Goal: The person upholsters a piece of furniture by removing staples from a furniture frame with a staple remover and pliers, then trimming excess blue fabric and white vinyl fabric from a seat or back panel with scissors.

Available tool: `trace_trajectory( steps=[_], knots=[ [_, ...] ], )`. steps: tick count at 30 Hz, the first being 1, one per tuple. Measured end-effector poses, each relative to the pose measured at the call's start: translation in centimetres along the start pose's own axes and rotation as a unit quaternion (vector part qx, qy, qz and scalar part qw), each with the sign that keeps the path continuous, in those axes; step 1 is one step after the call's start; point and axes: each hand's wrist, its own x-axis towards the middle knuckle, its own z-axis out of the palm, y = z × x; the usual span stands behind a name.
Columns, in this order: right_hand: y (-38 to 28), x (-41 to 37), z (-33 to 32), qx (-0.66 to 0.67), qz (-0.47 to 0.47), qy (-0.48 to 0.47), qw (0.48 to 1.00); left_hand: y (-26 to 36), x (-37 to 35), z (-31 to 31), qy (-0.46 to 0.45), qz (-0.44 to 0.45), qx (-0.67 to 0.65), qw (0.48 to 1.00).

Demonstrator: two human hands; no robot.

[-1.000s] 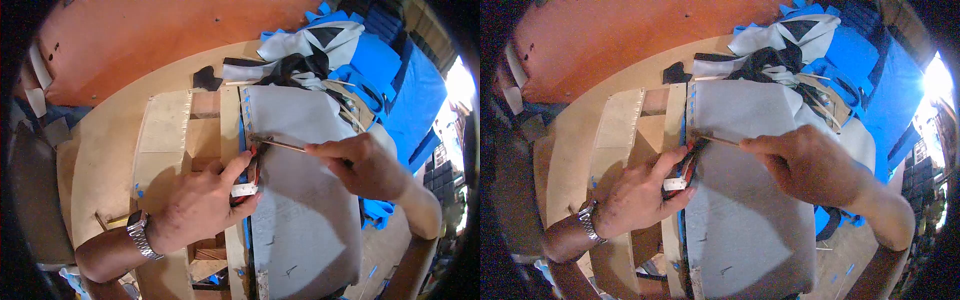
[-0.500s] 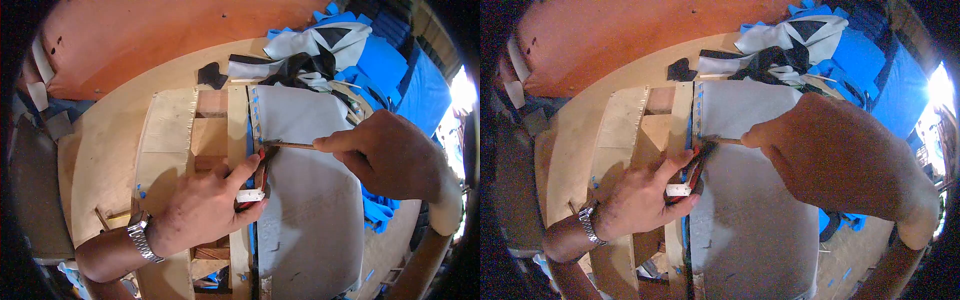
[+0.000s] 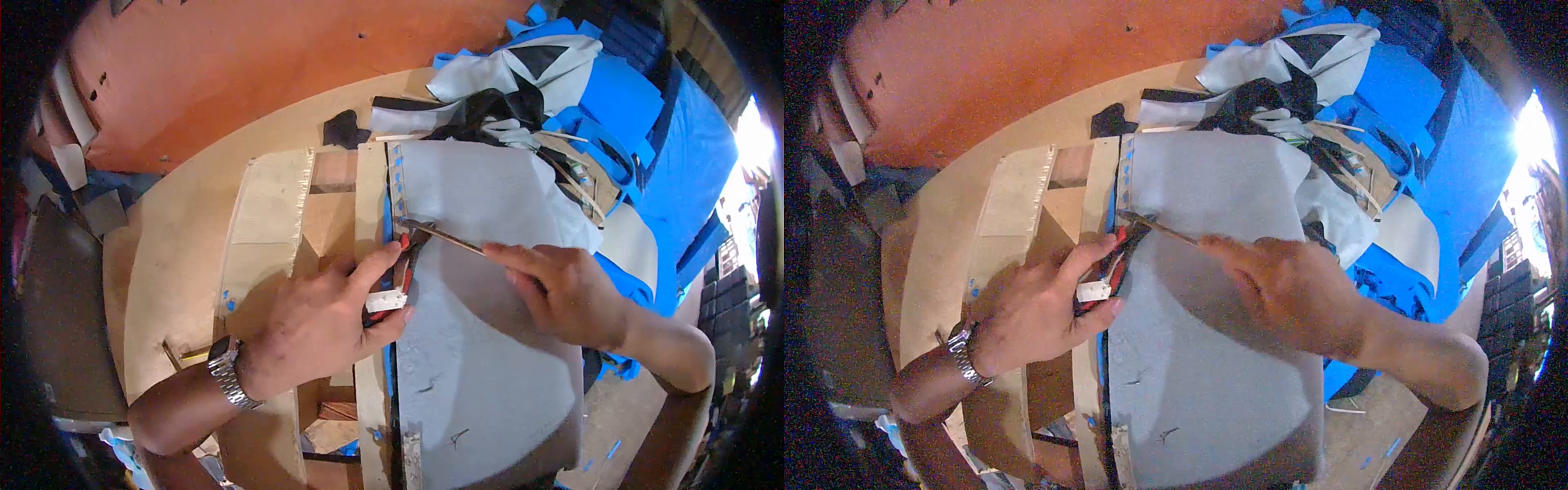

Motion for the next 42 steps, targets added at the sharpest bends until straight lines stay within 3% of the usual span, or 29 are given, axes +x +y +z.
trace_trajectory(
  steps=[2, 5, 8, 11, 14, 21, 24, 27, 30, 33, 36, 39, 41, 42],
  knots=[
    [0.0, -0.6, 1.1, -0.064, -0.010, 0.022, 0.998, 0.6, 0.0, -1.0, -0.030, -0.013, 0.005, 0.999],
    [0.7, -0.9, 1.6, -0.048, -0.027, 0.051, 0.997, 0.3, 0.0, -0.7, -0.028, -0.011, -0.006, 1.000],
    [-0.3, 0.1, -0.7, -0.045, -0.030, 0.023, 0.998, -1.3, 0.1, 0.7, 0.039, 0.036, -0.045, 0.998],
    [-0.5, 1.7, -2.6, -0.063, -0.076, 0.023, 0.995, -0.7, 1.5, -0.1, 0.024, 0.019, -0.043, 0.999],
    [-1.6, 3.9, -4.4, -0.119, -0.065, -0.026, 0.990, 0.2, 1.8, -1.1, -0.032, -0.017, 0.018, 0.999],
    [-3.5, 6.0, -5.7, -0.202, -0.035, -0.104, 0.973, -1.5, 1.9, 0.7, 0.050, 0.032, 0.014, 0.998],
    [-4.4, 6.5, -6.5, -0.278, -0.045, -0.121, 0.952, -1.3, 2.1, 0.8, 0.041, 0.021, 0.016, 0.999],
    [-3.6, 7.2, -6.9, -0.267, -0.125, -0.097, 0.951, -1.0, 1.9, 0.6, 0.023, 0.003, 0.009, 1.000],
    [-4.1, 7.3, -7.0, -0.285, -0.094, -0.136, 0.944, -0.7, 1.7, 0.5, 0.033, 0.005, 0.033, 0.999],
    [-4.2, 6.9, -6.4, -0.269, -0.100, -0.102, 0.952, -0.6, 1.6, 1.0, 0.050, 0.007, 0.044, 0.998],
    [-4.5, 7.6, -6.8, -0.292, -0.119, -0.129, 0.940, -0.3, 1.8, 0.2, 0.046, 0.000, 0.055, 0.997],
    [-1.3, 7.3, -5.7, -0.189, -0.161, -0.089, 0.964, -0.2, 1.7, 0.7, 0.047, -0.002, 0.052, 0.998],
    [1.2, 4.0, -2.7, 0.012, 0.019, -0.076, 0.997, -0.5, 1.5, 1.3, 0.060, -0.001, 0.032, 0.998],
    [1.4, 3.0, -1.5, 0.035, 0.052, -0.070, 0.996, -0.2, 1.5, 1.0, 0.053, -0.005, 0.037, 0.998]
  ],
)
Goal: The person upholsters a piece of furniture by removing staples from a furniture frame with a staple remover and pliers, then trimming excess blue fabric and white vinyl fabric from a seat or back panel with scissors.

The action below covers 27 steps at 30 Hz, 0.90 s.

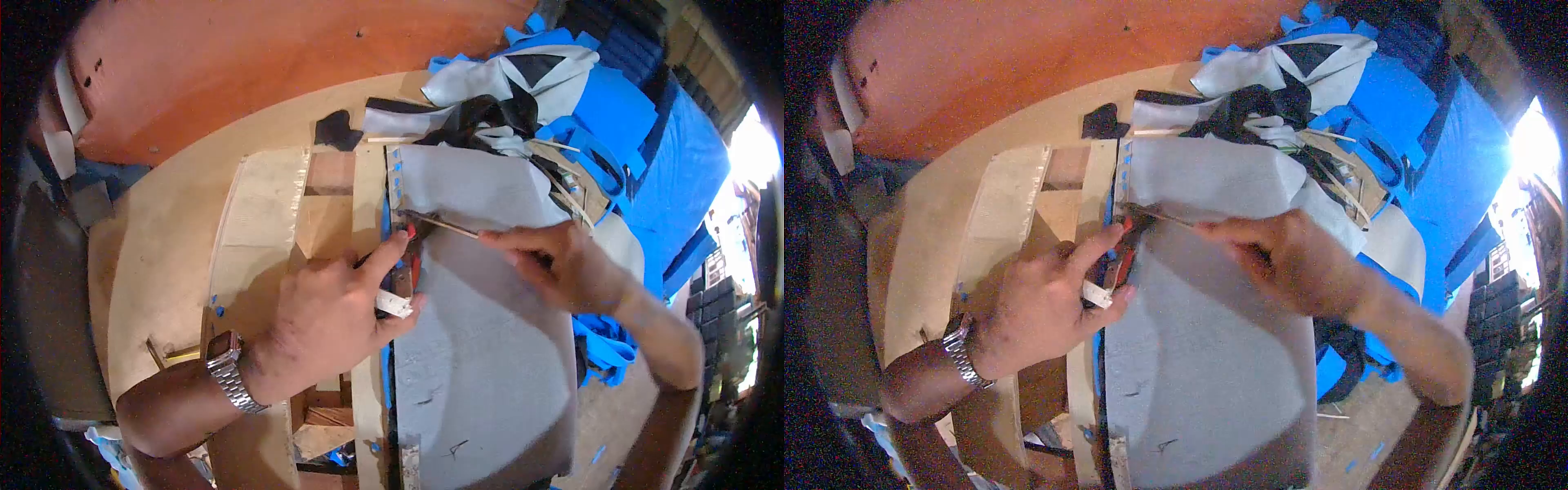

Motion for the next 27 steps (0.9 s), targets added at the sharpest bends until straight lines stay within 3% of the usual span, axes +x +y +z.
trace_trajectory(
  steps=[3, 4, 8, 11, 14, 15, 20, 23, 27],
  knots=[
    [0.7, 0.3, 0.3, -0.021, -0.148, 0.092, 0.985, 0.5, 0.0, -0.9, -0.003, -0.005, 0.029, 1.000],
    [-0.4, 0.2, -1.0, -0.033, -0.104, 0.040, 0.993, 0.3, 0.1, -0.5, 0.010, 0.002, 0.036, 0.999],
    [-2.2, 1.6, -3.4, -0.167, -0.136, 0.002, 0.977, 0.3, 0.1, -0.5, 0.021, 0.007, 0.049, 0.999],
    [-2.7, 2.5, -3.7, -0.198, -0.161, -0.004, 0.967, 0.6, 0.2, -1.2, -0.006, -0.010, 0.038, 0.999],
    [-1.2, 1.4, -1.4, -0.088, -0.078, 0.005, 0.993, 0.4, 0.3, -1.0, -0.031, -0.022, 0.035, 0.999],
    [1.0, 0.5, 1.0, 0.009, -0.078, 0.053, 0.996, 0.6, 0.4, -0.8, -0.033, -0.023, 0.028, 0.999],
    [1.7, -0.6, 3.1, -0.013, -0.111, 0.129, 0.985, 0.6, 0.1, -0.5, -0.005, -0.013, -0.006, 1.000],
    [-0.1, -0.2, 0.1, -0.003, -0.082, 0.064, 0.995, 0.4, 0.0, -0.4, 0.003, -0.008, 0.008, 1.000],
    [-1.9, 0.9, -2.7, -0.112, -0.129, 0.028, 0.985, 0.0, -0.1, -0.3, -0.014, -0.017, 0.016, 1.000]
  ],
)
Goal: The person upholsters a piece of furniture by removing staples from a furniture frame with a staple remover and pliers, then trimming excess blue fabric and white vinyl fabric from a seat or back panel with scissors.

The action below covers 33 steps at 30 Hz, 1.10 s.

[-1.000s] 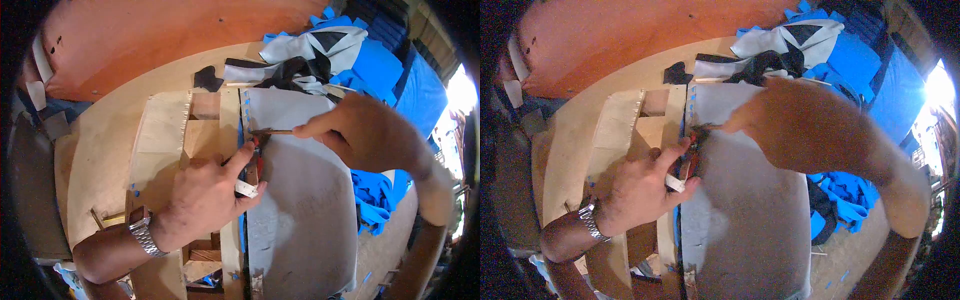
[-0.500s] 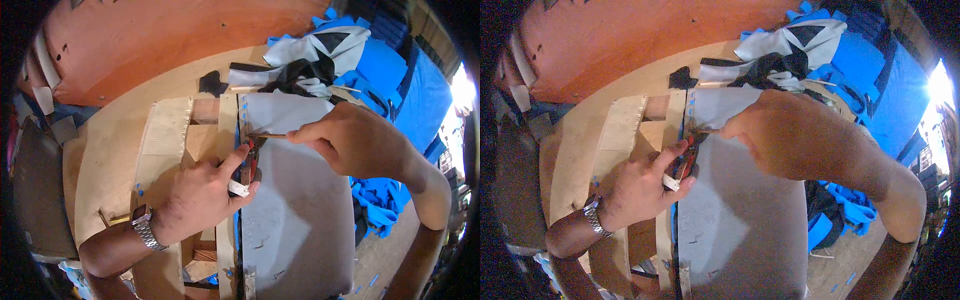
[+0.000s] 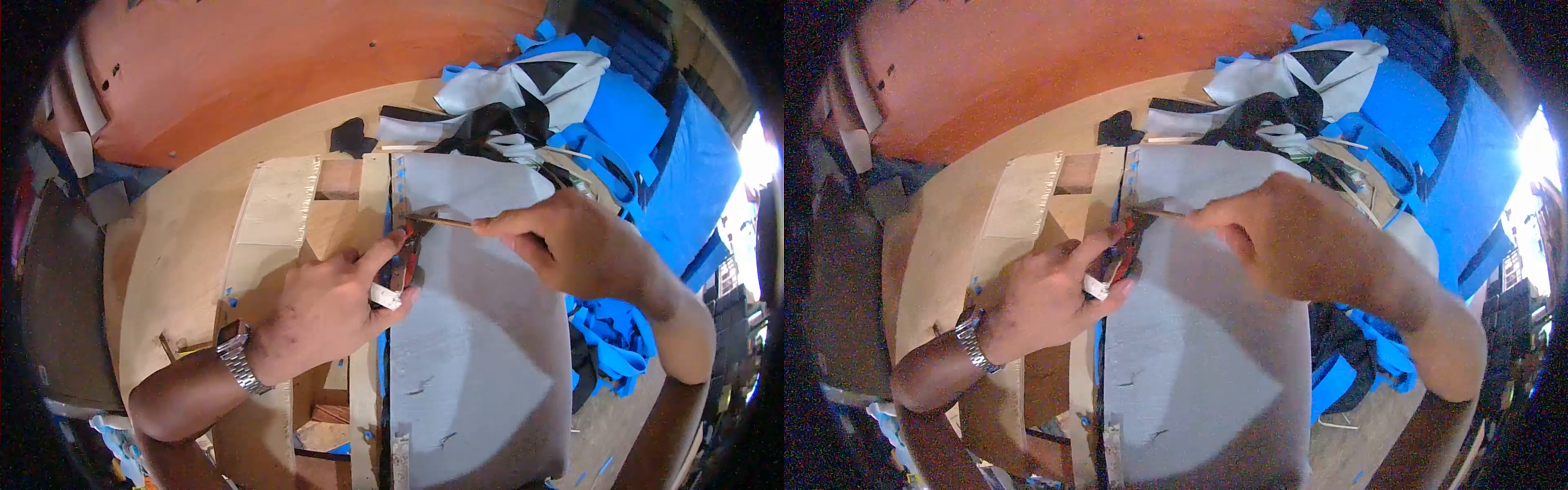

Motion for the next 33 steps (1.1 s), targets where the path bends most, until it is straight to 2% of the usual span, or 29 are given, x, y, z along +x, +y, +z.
trace_trajectory(
  steps=[2, 6, 8, 9, 12, 13, 16, 19, 22, 28, 31, 33],
  knots=[
    [-0.3, 1.3, -1.6, -0.027, 0.010, -0.053, 0.998, 0.1, 0.2, -0.4, -0.007, 0.004, 0.019, 1.000],
    [1.0, 1.1, 0.1, 0.060, 0.007, -0.022, 0.998, -0.3, 0.4, 0.1, 0.016, 0.022, -0.004, 1.000],
    [1.8, -1.4, 4.5, 0.121, 0.103, 0.037, 0.987, -0.3, 0.5, 0.2, 0.013, 0.031, -0.023, 0.999],
    [1.8, -1.3, 6.1, 0.059, -0.016, 0.138, 0.989, -0.3, 0.6, 0.3, 0.016, 0.031, -0.019, 0.999],
    [1.3, -1.8, 4.9, 0.130, 0.076, 0.071, 0.986, -0.1, 0.4, 0.2, 0.012, 0.024, -0.007, 1.000],
    [0.9, -1.5, 4.0, 0.127, 0.079, 0.061, 0.987, -0.1, 0.3, 0.0, 0.008, 0.023, -0.004, 1.000],
    [1.2, -0.7, 2.3, 0.068, 0.027, 0.033, 0.997, -0.2, 0.3, 0.1, 0.004, 0.019, -0.005, 1.000],
    [-0.4, 0.9, -0.2, -0.007, 0.041, -0.026, 0.999, -0.2, 0.2, -0.1, 0.018, 0.026, -0.004, 0.999],
    [-1.1, 1.8, -1.1, -0.010, 0.029, -0.058, 0.998, -0.5, 0.2, 0.2, 0.037, 0.042, -0.007, 0.998],
    [-1.2, 0.9, 0.3, 0.019, 0.059, -0.017, 0.998, -0.2, 0.3, 0.1, 0.027, 0.031, 0.010, 0.999],
    [-1.6, 2.4, -1.3, -0.030, 0.017, -0.072, 0.997, -0.1, 0.3, 0.0, 0.024, 0.022, -0.002, 0.999],
    [-2.5, 3.1, -2.4, -0.049, 0.043, -0.085, 0.994, -0.2, 0.4, 0.0, 0.024, 0.020, -0.010, 0.999]
  ],
)
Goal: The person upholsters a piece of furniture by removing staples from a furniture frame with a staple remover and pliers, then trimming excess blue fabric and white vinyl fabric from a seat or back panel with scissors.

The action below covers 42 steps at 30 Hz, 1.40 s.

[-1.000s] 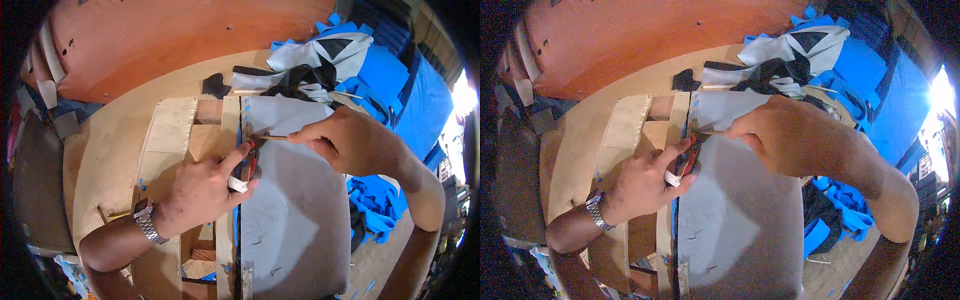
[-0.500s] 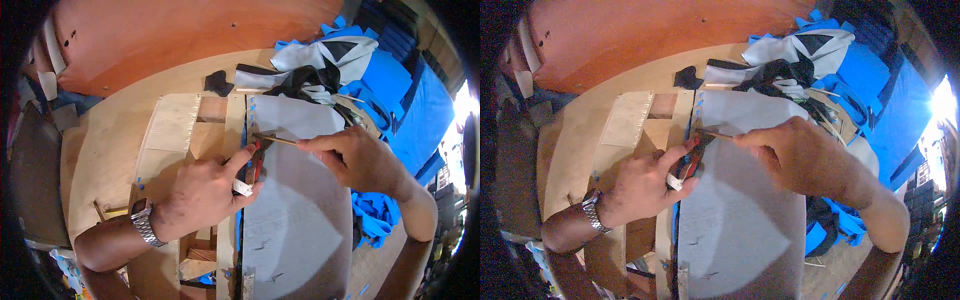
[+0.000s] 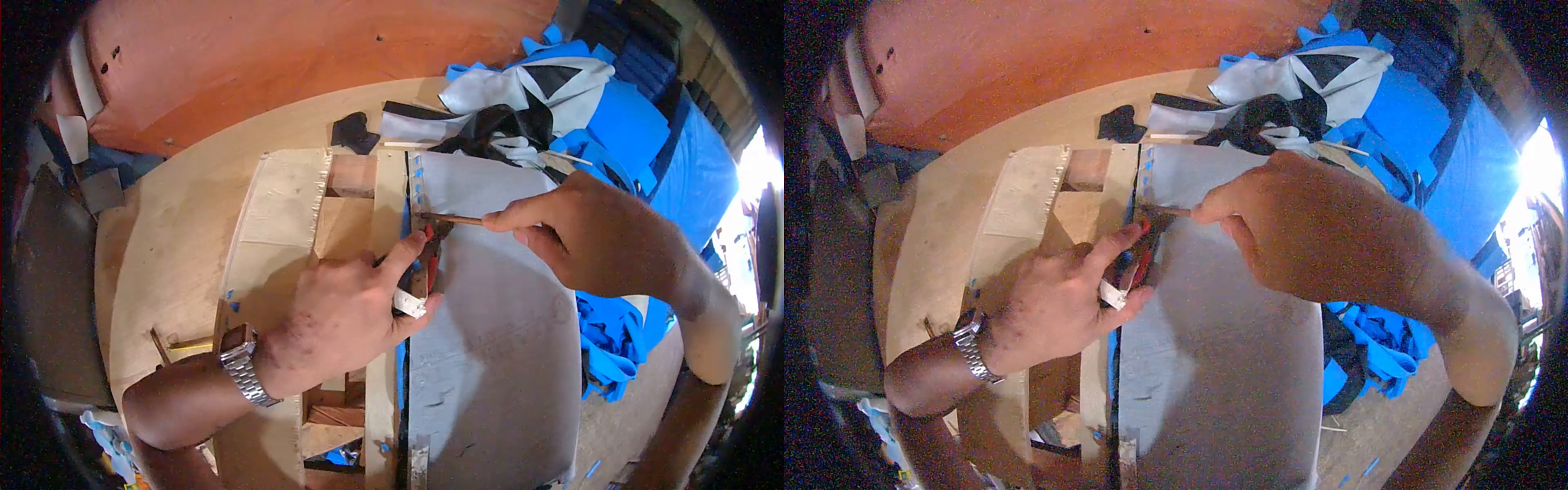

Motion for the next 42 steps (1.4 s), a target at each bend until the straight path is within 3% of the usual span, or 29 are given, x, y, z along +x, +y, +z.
trace_trajectory(
  steps=[7, 9, 11, 15, 16, 19, 22, 25, 28, 31, 34, 37, 42],
  knots=[
    [-0.6, 1.6, -1.7, -0.059, -0.017, -0.047, 0.997, -0.3, 0.1, 0.5, 0.007, -0.002, -0.008, 1.000],
    [-0.1, 2.9, -2.3, -0.096, -0.062, -0.041, 0.993, -0.2, 0.1, 0.8, 0.015, 0.001, 0.003, 1.000],
    [0.8, 2.2, -0.5, -0.046, -0.054, 0.005, 0.998, 0.0, 0.1, 0.7, 0.019, -0.008, 0.013, 1.000],
    [1.1, -2.8, 8.7, 0.144, 0.006, 0.185, 0.972, 0.4, 0.0, 0.4, 0.015, -0.004, 0.019, 1.000],
    [1.0, -3.2, 7.6, 0.186, 0.092, 0.111, 0.972, 0.5, -0.2, 0.2, 0.021, -0.007, 0.032, 0.999],
    [1.8, -3.2, 6.7, 0.141, -0.023, 0.152, 0.978, 1.1, -0.7, 0.3, 0.019, -0.016, 0.045, 0.999],
    [1.2, -2.5, 3.4, 0.073, 0.001, 0.056, 0.996, 1.1, -0.6, 0.4, 0.029, -0.012, 0.049, 0.998],
    [2.2, -1.2, 4.7, -0.020, -0.118, 0.163, 0.979, 1.0, -0.6, 0.5, 0.034, -0.011, 0.046, 0.998],
    [1.7, -0.9, 3.1, 0.001, -0.089, 0.075, 0.993, 1.1, -0.8, 0.5, 0.034, -0.015, 0.053, 0.998],
    [1.6, -1.3, 4.1, 0.005, -0.085, 0.071, 0.994, 0.8, -0.7, 0.6, 0.022, -0.015, 0.058, 0.998],
    [1.5, -3.2, 10.0, 0.161, 0.021, 0.179, 0.970, 1.2, -0.4, 0.5, 0.016, -0.020, 0.055, 0.998],
    [1.6, -3.6, 10.2, 0.115, -0.001, 0.196, 0.974, 1.4, -0.7, 0.2, 0.010, -0.020, 0.066, 0.998],
    [1.7, -4.4, 6.1, 0.090, -0.010, 0.134, 0.987, 1.2, -0.4, -0.3, 0.010, -0.016, 0.074, 0.997]
  ],
)
